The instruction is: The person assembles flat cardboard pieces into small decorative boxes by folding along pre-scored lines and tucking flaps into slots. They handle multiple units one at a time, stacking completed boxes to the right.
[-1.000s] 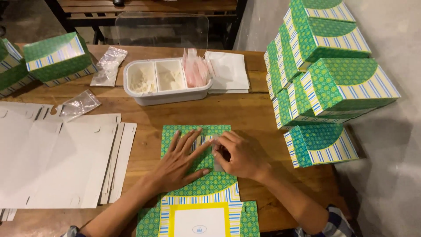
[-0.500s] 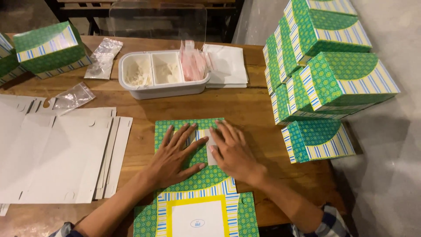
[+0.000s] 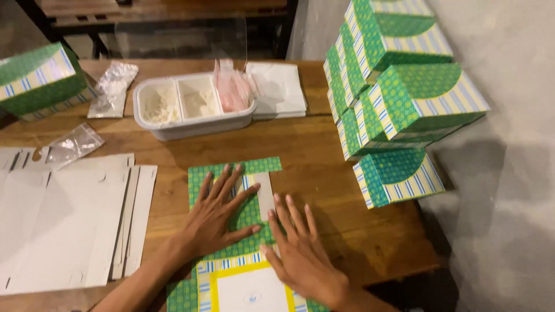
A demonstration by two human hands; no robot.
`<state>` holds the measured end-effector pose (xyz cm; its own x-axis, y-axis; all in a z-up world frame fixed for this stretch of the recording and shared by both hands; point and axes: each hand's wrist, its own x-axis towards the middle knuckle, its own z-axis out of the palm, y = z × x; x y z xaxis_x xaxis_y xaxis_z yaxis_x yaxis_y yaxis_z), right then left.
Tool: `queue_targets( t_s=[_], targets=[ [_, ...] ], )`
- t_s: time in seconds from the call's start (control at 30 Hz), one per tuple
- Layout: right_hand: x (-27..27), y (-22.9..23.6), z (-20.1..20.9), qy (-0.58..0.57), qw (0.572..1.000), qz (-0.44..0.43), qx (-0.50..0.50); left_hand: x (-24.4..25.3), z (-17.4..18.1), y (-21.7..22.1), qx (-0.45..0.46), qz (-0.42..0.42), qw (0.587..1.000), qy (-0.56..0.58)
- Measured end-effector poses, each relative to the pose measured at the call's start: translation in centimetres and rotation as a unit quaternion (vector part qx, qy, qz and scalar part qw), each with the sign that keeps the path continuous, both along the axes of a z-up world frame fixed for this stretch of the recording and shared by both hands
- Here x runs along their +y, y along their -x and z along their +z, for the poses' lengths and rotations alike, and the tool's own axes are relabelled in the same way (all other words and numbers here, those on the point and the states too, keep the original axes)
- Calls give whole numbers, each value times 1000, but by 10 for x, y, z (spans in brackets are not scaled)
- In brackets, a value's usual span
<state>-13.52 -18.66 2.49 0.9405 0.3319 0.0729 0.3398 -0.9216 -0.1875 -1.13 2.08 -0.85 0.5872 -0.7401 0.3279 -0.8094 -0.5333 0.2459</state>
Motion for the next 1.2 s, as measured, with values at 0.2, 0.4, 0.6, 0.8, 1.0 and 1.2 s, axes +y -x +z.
queue_targets(
  t_s=[0.2, 0.4, 0.6, 0.8, 1.0, 1.2],
  targets=[
    [3, 4, 3, -34, 999, -12, -12, -9, 5, -5, -56, -105, 993, -8],
    [1, 1, 1, -6, 1000, -24, -11, -5, -3, -6, 9, -127, 992, 18],
    [0, -10, -3, -9, 999, -37, -35, -2, 1, -6, 29, -147, 989, 7],
    [-3, -20, -11, -10, 999, -47, -24, 1, 7, -7, 30, -163, 986, 25],
    [-15, -35, -17, 1, 997, -72, 2, 1, 9, -7, 58, -169, 984, 22],
    [-6, -58, 0, -34, 996, -71, 46, -5, 24, -5, 106, -118, 985, -65]
  ],
)
